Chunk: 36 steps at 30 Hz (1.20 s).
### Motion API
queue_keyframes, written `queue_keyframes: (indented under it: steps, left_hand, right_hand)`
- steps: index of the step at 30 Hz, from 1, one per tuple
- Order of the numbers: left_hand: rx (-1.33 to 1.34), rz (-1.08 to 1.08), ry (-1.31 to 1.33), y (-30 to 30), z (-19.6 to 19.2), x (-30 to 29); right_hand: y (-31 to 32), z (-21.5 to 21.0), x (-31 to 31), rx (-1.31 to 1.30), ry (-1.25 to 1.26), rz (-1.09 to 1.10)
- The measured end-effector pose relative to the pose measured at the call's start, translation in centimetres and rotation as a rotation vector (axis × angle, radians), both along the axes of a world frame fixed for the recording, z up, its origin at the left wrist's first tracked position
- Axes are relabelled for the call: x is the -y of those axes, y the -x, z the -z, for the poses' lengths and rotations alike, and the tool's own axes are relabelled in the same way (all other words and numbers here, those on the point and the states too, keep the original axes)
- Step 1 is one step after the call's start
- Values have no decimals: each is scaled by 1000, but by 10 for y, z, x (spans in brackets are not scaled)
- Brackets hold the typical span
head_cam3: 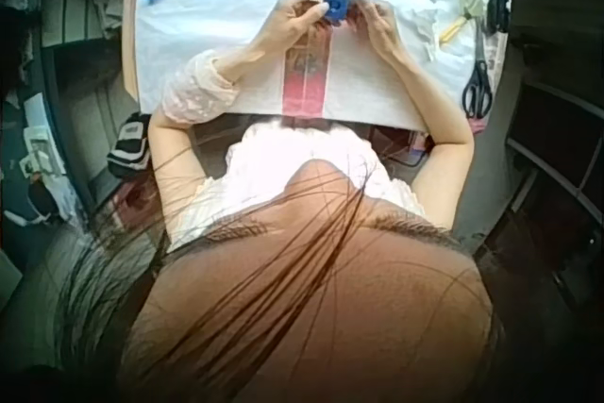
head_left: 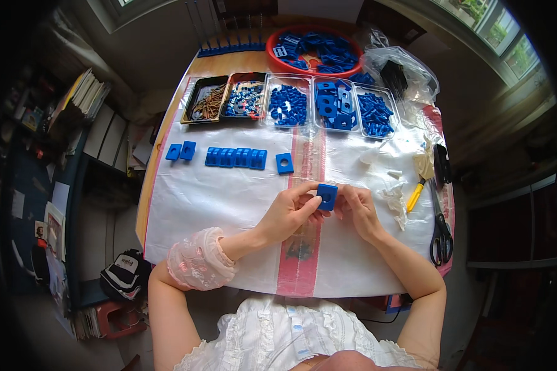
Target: Assembling small internal components into blue plastic fixture housings at a workbench.
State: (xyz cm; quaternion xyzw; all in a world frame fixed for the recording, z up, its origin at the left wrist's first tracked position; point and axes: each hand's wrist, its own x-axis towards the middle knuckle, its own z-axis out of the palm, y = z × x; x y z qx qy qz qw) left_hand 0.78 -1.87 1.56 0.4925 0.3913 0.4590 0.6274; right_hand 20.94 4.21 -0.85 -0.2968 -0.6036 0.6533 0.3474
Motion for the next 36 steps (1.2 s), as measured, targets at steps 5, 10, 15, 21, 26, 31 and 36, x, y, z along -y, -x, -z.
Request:
queue_keyframes:
  steps: [5,10,15,21,26,31,36]
  left_hand:
    - [-80,-27,-17,17,-39,14]
    - [-342,-150,-29,71,-75,40]
    - [-1103,-610,-112,156,-55,64]
    - [-1243,-779,59,234,-21,81]
    - [-973,-752,98,249,-2,66]
    - [-1039,-753,60,254,6,61]
    - [-1096,-729,85,248,-3,61]
  right_hand:
    - [3,-6,0,-51,47,2]
    - [3,-6,-1,-31,32,-4]
    - [2,-6,-1,-7,21,2]
    - [6,-6,0,-7,27,-25]
    - [4,-5,0,-2,21,-23]
    - [4,-4,1,-7,-1,-45]
    - [4,-2,0,-5,-17,-51]
